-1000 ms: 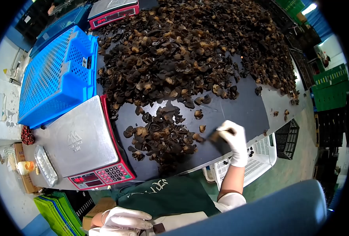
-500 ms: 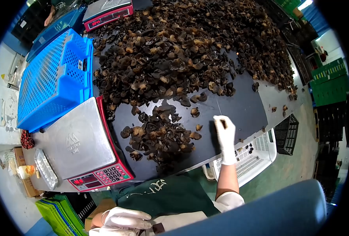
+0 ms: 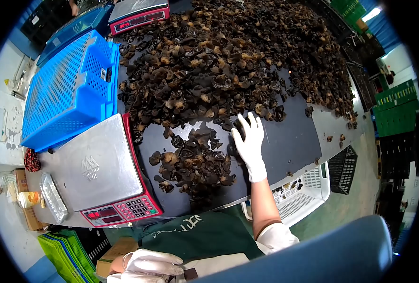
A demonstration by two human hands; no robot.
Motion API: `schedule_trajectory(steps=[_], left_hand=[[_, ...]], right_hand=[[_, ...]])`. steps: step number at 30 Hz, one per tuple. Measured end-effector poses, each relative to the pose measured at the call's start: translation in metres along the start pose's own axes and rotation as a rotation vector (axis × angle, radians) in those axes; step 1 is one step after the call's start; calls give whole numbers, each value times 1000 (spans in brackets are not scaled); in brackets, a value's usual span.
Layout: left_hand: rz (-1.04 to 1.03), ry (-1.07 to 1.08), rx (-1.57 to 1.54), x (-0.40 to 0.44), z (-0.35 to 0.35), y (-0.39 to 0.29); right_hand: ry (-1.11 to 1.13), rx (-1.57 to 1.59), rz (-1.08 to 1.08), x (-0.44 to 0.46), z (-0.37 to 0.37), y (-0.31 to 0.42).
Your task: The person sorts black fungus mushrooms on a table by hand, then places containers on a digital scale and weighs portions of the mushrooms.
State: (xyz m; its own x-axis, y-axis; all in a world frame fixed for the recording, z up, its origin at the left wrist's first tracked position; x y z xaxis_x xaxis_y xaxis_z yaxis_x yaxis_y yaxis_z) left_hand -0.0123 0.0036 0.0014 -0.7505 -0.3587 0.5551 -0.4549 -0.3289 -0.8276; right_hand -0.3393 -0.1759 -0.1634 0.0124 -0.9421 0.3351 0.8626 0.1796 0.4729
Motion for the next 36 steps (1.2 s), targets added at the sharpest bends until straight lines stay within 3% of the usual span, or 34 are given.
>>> schedule_trajectory(steps=[2,3,5,9,13,16,18,22,27,32,34,35,36], left_hand=[[7,-9,6,2,1,-2],[11,-17,10,2,1,-2],[21,-37,14,4,1,-5],[43,-93,10,9,6,-8],[29,-116,31,10,4,-8],[14,-106,44,6,4,-7],[1,-96,40,6,2,-6],[-5,-87,35,5,2,-6],[-31,-94,30,2,0,0],[-41,-88,25,2,0,-1],[-43,-90,30,3,0,-2],[-40,-89,34,3,0,-2],[-42,-92,37,2,0,-2]], right_hand=[[119,-80,7,7,-12,-3],[117,-31,111,3,-11,7],[414,284,213,-5,-5,27],[483,260,525,-38,24,81],[432,468,431,-20,29,72],[175,374,22,-1,10,32],[222,236,-129,11,-3,4],[325,138,-133,20,-19,-9],[344,31,78,29,-30,4],[450,3,50,34,-31,-2],[449,33,49,34,-33,-10],[410,247,24,35,-28,-13],[466,258,0,38,-23,-16]])
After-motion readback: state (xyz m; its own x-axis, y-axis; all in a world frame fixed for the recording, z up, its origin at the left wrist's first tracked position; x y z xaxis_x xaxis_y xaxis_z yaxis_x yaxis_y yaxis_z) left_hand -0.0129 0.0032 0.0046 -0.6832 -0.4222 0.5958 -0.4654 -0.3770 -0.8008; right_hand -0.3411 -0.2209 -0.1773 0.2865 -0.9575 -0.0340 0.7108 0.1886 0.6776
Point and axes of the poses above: each hand's wrist, its own x-axis towards the middle knuckle, its own z-axis out of the back of the hand, y = z × x, the point moved 2 cm from there along x, towards the middle knuckle, and after that the axes turned 12 degrees about y, right-handed, at the moved point
